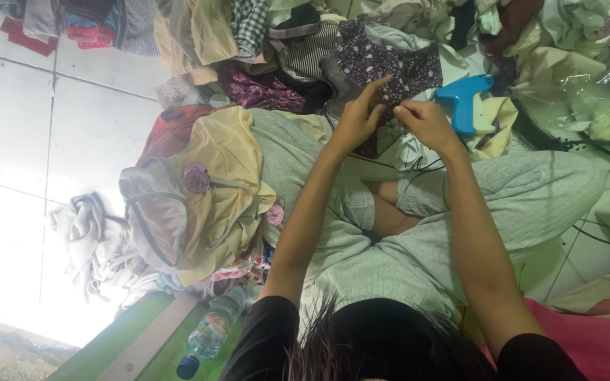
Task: Using a hot glue gun to attach small fabric decorations like bows and lace to various clothing items while sitting on the floor.
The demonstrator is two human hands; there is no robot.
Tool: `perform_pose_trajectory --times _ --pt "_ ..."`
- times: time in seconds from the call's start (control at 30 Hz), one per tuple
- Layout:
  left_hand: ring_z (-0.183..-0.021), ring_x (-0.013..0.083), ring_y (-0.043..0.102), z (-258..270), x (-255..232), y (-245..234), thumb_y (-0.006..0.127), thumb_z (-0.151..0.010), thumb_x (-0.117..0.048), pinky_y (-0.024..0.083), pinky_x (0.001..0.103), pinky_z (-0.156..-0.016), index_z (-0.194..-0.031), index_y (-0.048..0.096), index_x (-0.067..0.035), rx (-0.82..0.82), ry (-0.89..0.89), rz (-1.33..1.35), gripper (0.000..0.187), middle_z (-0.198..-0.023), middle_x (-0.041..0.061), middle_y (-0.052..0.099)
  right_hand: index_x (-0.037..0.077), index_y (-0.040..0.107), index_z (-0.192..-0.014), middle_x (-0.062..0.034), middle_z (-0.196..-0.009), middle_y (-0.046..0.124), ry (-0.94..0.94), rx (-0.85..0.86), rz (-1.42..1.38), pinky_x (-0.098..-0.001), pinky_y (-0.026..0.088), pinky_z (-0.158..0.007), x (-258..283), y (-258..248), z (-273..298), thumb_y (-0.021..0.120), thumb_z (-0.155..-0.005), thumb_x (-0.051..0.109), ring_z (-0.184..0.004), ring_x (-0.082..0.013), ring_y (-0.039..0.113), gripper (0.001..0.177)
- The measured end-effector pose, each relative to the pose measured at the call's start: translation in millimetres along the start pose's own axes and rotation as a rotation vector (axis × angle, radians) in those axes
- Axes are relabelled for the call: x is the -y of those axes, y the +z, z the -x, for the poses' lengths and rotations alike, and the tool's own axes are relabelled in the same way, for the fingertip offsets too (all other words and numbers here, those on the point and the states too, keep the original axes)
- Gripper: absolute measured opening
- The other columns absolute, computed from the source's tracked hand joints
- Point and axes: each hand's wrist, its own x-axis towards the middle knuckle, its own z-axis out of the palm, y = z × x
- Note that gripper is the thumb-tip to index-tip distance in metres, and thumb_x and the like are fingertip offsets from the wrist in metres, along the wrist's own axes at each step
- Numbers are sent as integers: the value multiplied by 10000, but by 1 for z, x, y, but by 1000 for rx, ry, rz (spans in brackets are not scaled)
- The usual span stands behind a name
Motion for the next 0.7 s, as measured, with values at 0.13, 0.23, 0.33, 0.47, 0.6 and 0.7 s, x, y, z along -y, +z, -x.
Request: perform_pose_trajectory --times 0.13,0.23,0.33,0.47,0.6,0.7 --pt "-865 317 673 -3 9 3 587 -840 3 560 425 -764 -1301 469 -160 5 -18 -6 503 -905 168 661 54 638 -789 -110 -574 570 21 25 -43 -338 413 -599 -11 4 -4 511 -1011 266 -592 -198 555 332" --pt "-808 298 678 -5 18 4 626 -805 -5 569 407 -721 -1240 523 -143 -31 -71 -35 468 -854 150 649 46 646 -842 -121 -605 594 35 56 -80 -360 437 -637 -7 4 -4 501 -1015 264 -625 -209 579 313" --pt "-766 278 679 -5 17 0 623 -801 12 569 385 -690 -1205 546 -123 -82 -104 -74 433 -816 142 645 1 621 -912 -159 -636 608 44 102 -120 -399 442 -664 6 0 1 521 -987 215 -653 -245 598 248" --pt "-793 253 683 -7 7 -1 592 -827 10 565 384 -701 -1164 534 -134 -122 -89 -396 371 -820 105 659 -8 589 -1135 -266 -966 624 142 64 -21 -457 484 -706 9 -10 10 523 -931 114 -882 -391 608 247" --pt "-787 238 687 -8 3 5 597 -820 8 573 380 -697 -1142 510 -147 -145 -48 -571 368 -838 90 660 29 574 -1166 -202 -987 620 165 -59 -83 -317 525 -631 -15 -15 16 547 -936 86 -787 -253 632 239" --pt "-815 270 681 -6 0 6 595 -824 10 573 412 -718 -1162 492 -165 -218 1 -496 394 -865 103 649 11 587 -1111 -202 -973 619 183 -142 -101 -310 543 -610 -18 -15 20 491 -934 -1 -765 -249 647 202"
